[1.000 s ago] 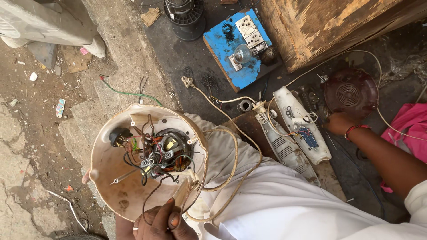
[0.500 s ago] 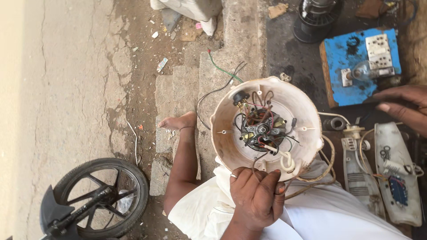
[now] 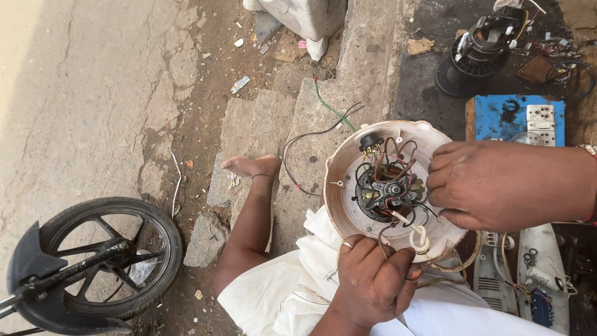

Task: The person sits on the ground repairing a mixer grinder, using a screwdriver to work on the motor and wiring inside the plastic housing resting in their lap. They reposition the housing, manipulate the internal wires and motor assembly, and press the housing back together around the motor.

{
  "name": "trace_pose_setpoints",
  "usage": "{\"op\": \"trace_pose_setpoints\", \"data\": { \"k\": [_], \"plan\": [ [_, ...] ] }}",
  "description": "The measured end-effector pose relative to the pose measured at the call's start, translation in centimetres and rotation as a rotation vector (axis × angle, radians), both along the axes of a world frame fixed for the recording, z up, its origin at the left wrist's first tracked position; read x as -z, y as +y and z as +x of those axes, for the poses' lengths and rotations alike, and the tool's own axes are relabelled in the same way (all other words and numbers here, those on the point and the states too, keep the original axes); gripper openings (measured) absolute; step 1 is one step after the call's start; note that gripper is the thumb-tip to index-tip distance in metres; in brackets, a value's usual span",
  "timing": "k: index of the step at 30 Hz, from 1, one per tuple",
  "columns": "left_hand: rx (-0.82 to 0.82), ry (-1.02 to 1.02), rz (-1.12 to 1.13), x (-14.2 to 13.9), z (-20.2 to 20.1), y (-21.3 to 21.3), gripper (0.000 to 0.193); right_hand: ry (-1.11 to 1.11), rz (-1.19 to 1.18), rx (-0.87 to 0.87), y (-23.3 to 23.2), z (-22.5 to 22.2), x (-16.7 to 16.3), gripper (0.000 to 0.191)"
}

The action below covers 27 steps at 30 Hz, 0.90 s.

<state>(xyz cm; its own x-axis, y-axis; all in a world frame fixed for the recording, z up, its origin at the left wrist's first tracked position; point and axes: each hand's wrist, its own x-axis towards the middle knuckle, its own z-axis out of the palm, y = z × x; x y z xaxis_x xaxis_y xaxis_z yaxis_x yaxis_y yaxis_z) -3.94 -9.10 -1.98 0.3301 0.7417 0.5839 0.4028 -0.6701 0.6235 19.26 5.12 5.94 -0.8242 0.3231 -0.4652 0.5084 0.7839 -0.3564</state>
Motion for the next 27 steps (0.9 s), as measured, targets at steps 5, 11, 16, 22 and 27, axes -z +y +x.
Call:
{"op": "trace_pose_setpoints", "data": {
  "k": [5,11,16,22,27],
  "plan": [
    [-0.002,-0.004,-0.024,0.1,-0.5,-0.3,0.026,-0.081,-0.054,-0.081,-0.3,-0.3,0.6,0.025],
    [0.02,0.019,-0.011,0.3,-0.1,-0.6,0.031,-0.106,-0.056,-0.144,-0.6,-0.8,1.5,0.026],
    [0.025,0.023,-0.016,0.3,0.3,-0.7,0.031,-0.275,-0.065,-0.198,-0.5,-0.6,2.2,0.029],
    [0.055,0.032,-0.014,0.0,0.9,-0.6,0.027,-0.263,-0.058,-0.2,-1.4,0.3,4.1,0.028],
    [0.054,0.028,-0.024,-0.2,1.3,-0.7,0.024,-0.202,-0.016,-0.236,-1.9,1.2,5.1,0.03]
  ]
}}
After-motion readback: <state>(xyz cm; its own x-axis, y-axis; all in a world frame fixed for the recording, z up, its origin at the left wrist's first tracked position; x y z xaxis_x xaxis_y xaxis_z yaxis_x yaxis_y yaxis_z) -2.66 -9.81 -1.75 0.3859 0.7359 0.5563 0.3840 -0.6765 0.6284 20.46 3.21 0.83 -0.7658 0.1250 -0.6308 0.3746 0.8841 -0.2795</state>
